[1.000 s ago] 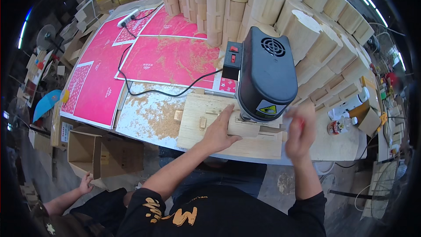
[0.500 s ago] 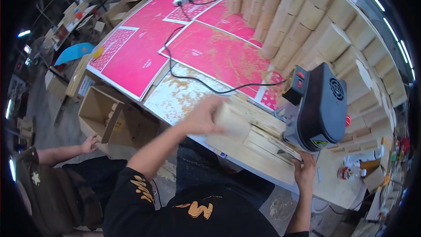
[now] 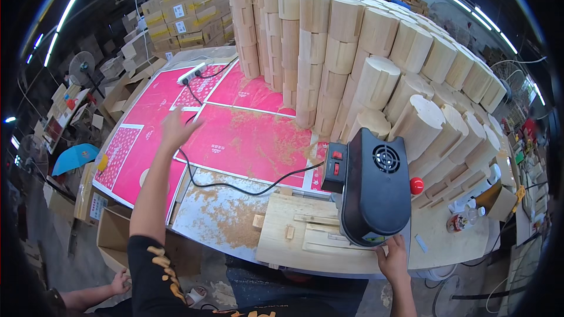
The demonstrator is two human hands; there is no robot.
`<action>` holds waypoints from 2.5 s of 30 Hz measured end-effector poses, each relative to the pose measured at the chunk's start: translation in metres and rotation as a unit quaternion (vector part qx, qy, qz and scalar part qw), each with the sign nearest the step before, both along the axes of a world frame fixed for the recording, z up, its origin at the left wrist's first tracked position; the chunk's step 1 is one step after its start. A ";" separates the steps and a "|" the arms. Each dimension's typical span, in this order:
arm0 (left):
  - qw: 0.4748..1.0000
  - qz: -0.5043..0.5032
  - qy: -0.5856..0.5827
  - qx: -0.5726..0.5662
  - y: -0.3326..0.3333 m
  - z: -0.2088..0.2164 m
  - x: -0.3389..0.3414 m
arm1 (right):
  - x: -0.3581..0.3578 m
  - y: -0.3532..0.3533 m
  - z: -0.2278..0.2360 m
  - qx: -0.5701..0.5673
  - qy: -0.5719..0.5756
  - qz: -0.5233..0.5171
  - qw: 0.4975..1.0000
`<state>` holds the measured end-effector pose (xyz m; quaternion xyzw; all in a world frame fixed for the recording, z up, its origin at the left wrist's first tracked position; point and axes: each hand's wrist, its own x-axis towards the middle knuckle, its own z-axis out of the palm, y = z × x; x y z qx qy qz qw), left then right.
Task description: Routing wooden components using a stationary table-mounted router machine.
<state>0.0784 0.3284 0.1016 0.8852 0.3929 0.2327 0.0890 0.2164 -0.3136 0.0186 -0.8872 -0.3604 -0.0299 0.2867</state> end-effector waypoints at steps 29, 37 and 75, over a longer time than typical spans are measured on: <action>0.907 -0.421 -0.028 0.013 -0.291 -0.063 -0.034 | 0.005 0.012 -0.007 0.021 0.109 0.024 0.994; 0.906 -0.409 0.011 0.110 -0.354 -0.095 -0.039 | -0.004 0.007 -0.019 0.065 0.130 0.026 0.989; 0.929 -0.261 -0.138 -0.224 -0.416 -0.144 0.005 | -0.007 0.022 0.003 0.208 -0.250 0.167 0.931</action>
